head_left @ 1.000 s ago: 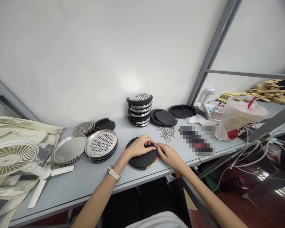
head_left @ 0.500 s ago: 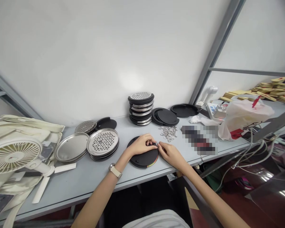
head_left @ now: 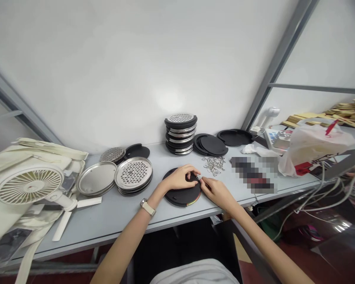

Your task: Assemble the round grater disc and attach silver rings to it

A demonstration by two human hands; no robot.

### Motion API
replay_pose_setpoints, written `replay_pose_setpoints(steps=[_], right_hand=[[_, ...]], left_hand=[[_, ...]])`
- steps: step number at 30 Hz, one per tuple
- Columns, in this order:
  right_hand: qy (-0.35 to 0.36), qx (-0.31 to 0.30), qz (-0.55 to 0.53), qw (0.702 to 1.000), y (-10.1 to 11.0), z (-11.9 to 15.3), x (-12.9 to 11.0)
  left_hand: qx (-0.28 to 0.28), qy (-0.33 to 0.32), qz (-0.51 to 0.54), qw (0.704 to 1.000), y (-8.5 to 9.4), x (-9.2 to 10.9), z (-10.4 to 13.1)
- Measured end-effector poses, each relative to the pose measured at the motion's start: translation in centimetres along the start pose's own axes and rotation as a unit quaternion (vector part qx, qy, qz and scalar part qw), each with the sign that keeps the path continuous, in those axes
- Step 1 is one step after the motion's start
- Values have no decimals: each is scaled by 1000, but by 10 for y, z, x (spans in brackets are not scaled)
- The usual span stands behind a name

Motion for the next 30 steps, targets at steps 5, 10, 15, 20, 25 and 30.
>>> replay_pose_setpoints(steps=[5, 10, 15, 20, 25, 30], right_hand=[[-4, 0, -5, 1000, 0, 0, 1], [-10, 2, -12, 1000, 2, 1, 0], [-9, 2, -20, 1000, 3, 1, -1], [-10, 4, -16, 1000, 4, 2, -1], [-6, -2, -13, 1000, 2, 2, -1], [2, -6, 6, 1000, 2, 2, -2]], left_hand=[[-17, 6, 32, 999, -2, 3, 1], [-1, 2, 30, 1000, 0, 1, -1], [1, 3, 46, 999, 0, -3, -1], [-2, 10, 71, 997, 0, -5, -1], [-10, 5, 91, 996, -1, -7, -3], [-11, 6, 95, 995, -1, -9, -4]])
Point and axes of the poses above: each hand's wrist, its own z-axis away from the middle knuckle, its own y-axis out of the back of the hand, x = y × z, the point moved 9 cm from there along -z, towards the middle knuckle, and after that the axes turned 4 degrees about y, right-handed, at the moved point
